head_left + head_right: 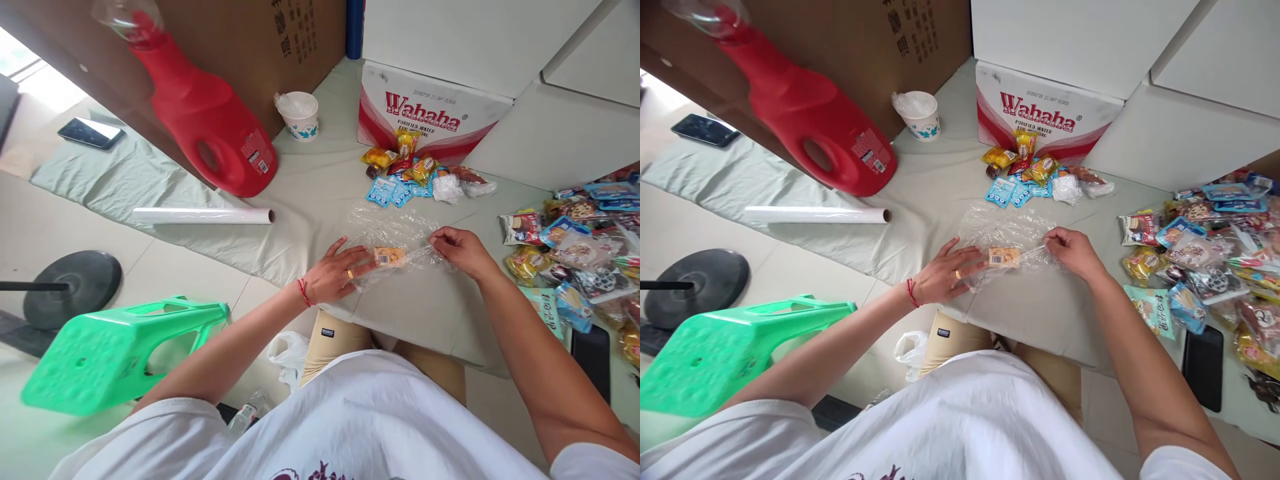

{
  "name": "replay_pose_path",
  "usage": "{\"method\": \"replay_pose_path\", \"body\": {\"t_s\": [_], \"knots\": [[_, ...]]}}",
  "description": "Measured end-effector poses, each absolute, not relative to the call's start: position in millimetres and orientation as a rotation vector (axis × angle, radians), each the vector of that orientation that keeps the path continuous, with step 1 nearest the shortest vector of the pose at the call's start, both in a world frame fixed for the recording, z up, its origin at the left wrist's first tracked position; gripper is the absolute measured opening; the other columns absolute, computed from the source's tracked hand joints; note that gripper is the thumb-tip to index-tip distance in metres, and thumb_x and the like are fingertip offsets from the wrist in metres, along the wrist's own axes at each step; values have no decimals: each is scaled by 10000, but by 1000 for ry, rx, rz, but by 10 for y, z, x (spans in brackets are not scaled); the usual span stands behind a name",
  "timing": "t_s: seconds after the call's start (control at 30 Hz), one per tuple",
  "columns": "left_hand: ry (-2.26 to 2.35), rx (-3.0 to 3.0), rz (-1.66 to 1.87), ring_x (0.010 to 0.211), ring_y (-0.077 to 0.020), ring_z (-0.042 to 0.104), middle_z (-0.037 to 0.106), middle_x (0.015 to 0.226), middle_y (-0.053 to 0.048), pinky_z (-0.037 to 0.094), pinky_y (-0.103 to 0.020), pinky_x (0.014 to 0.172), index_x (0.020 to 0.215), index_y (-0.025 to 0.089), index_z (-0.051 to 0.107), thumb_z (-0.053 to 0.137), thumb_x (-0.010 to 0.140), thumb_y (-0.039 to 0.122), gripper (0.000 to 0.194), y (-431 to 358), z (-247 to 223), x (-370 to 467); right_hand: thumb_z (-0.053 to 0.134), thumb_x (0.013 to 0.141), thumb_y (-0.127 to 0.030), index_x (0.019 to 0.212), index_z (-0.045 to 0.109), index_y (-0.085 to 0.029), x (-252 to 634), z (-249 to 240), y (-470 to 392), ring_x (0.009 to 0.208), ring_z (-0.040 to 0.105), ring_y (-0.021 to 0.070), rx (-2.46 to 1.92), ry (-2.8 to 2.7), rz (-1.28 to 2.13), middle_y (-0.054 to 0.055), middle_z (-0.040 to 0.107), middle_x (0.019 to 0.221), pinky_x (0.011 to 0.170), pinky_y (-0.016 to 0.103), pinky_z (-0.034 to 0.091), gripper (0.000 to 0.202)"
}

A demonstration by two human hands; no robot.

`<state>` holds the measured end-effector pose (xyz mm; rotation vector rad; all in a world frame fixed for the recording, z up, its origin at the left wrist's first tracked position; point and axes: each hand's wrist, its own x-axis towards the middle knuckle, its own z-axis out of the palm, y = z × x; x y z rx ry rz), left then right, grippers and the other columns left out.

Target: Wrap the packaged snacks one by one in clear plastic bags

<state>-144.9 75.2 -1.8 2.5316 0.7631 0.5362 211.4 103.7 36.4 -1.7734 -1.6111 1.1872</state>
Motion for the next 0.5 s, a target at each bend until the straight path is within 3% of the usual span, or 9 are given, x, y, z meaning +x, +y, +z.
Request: {"method": "replay_pose_path", "body": {"t_s": [0.07, 0.13, 0.2, 0.27, 0.33, 0.4, 0.5], "knots": [[928, 2405, 639, 1233, -242, 677, 755, 1259, -94, 285, -533, 1270, 1239, 234, 706, 494, 1007, 348, 335, 776, -78, -1417, 681, 821, -484, 895, 691, -185, 2137, 370, 1060, 543, 473, 113, -1773, -1592, 1213, 12, 647, 713, 498, 248, 353, 308], [1146, 2233, 749, 986, -214, 729, 790, 1000, -71, 439, -474, 1148, 1008, 213, 736, 438, 1023, 373, 338, 841, -97, -1379, 678, 818, -482, 900, 689, -184, 2164, 353, 1090, 542, 478, 115, -1778, -1584, 1220, 11, 650, 716, 505, 253, 361, 309], [1404, 2055, 756, 797, -218, 699, 734, 777, -61, 533, -421, 937, 833, 204, 695, 416, 1024, 418, 400, 921, -91, -1330, 659, 823, -474, 902, 694, -184, 2189, 307, 1113, 562, 493, 123, -1805, -1598, 1182, 15, 660, 730, 526, 259, 373, 302], [1648, 1922, 681, 711, -229, 655, 661, 663, -53, 524, -396, 804, 757, 205, 649, 437, 1007, 427, 396, 1000, -94, -1280, 624, 842, -439, 902, 705, -186, 2212, 241, 1120, 603, 528, 141, -1866, -1663, 1077, 25, 676, 750, 564, 269, 396, 272], [1839, 1883, 636, 782, -262, 656, 660, 694, -63, 507, -418, 828, 776, 206, 644, 508, 961, 382, 289, 1071, -126, -1248, 593, 852, -362, 910, 720, -191, 2233, 177, 1110, 662, 570, 168, -1958, -1795, 869, 42, 700, 792, 623, 289, 426, 221], [1990, 1891, 696, 954, -317, 648, 703, 867, -105, 496, -461, 889, 876, 200, 670, 602, 882, 338, 153, 1128, -169, -1250, 576, 850, -286, 926, 735, -199, 2251, 143, 1101, 744, 602, 205, -2018, -1962, 594, 67, 714, 860, 690, 318, 451, 197], [2140, 1871, 919, 1078, -353, 595, 676, 1084, -149, 499, -501, 920, 1002, 192, 684, 674, 806, 317, 233, 1152, -158, -1312, 554, 893, -287, 963, 753, -201, 2248, 174, 1151, 875, 603, 270, -1987, -2114, 236, 111, 704, 936, 768, 368, 477, 228]]}}
